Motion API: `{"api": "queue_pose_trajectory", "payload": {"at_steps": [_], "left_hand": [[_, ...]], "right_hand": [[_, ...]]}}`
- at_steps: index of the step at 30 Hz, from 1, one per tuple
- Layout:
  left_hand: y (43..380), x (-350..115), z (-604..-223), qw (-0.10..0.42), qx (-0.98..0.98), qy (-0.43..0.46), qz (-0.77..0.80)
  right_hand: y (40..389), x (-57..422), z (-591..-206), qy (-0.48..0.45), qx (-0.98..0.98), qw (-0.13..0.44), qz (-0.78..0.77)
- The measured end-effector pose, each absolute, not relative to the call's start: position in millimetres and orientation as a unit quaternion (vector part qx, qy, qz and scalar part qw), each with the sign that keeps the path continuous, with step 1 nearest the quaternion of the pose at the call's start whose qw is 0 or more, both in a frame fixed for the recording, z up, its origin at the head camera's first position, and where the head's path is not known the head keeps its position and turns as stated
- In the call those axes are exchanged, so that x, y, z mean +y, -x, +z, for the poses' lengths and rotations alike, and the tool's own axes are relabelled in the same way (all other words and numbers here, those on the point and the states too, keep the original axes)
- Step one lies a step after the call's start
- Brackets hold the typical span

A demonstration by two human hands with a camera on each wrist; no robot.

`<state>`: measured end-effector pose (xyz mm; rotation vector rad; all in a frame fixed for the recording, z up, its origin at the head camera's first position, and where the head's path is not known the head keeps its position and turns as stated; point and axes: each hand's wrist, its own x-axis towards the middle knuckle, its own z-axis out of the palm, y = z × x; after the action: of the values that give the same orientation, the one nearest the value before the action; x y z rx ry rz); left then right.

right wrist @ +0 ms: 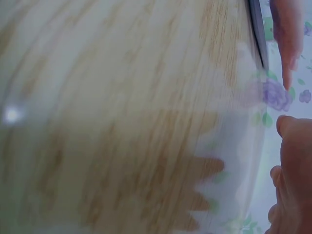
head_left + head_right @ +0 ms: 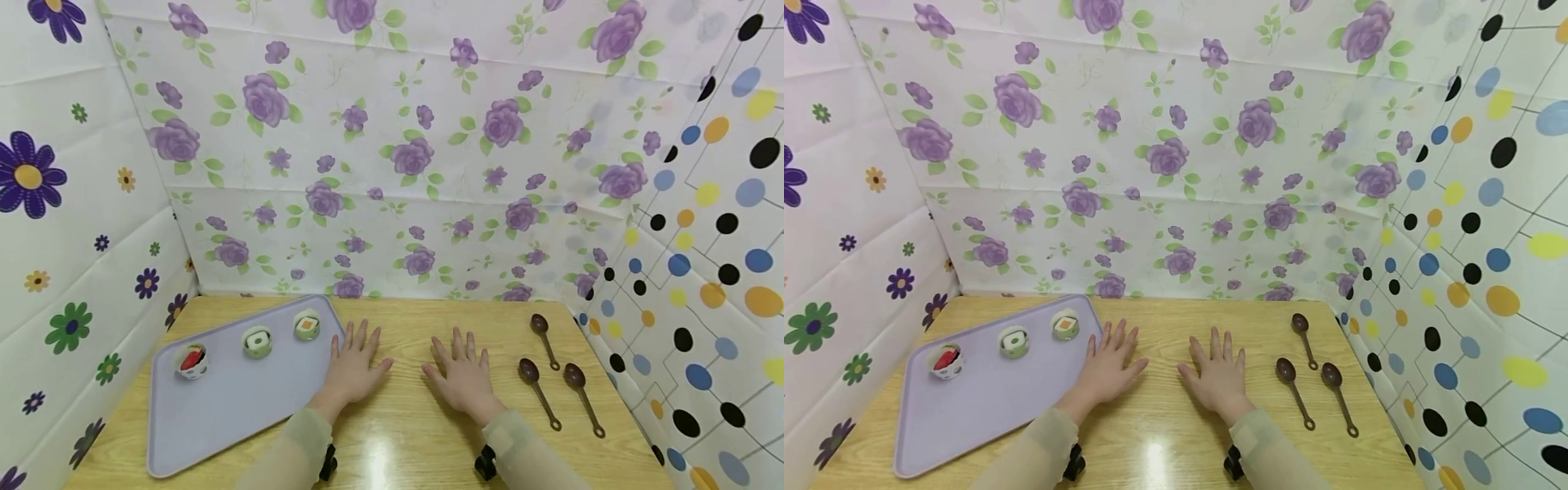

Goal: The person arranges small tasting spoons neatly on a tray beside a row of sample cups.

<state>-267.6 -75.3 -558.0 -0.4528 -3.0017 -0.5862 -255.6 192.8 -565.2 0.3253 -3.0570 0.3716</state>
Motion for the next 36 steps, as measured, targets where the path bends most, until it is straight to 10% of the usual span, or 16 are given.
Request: {"api": "queue_pose_trajectory", "payload": {"at_steps": [36], "left_hand": [[189.5,-233.4,-532.7,0.1,-0.913,0.091,-0.386]], "right_hand": [[251.9,205.3,-553.2,-0.16,-0.96,0.015,0.231]]}}
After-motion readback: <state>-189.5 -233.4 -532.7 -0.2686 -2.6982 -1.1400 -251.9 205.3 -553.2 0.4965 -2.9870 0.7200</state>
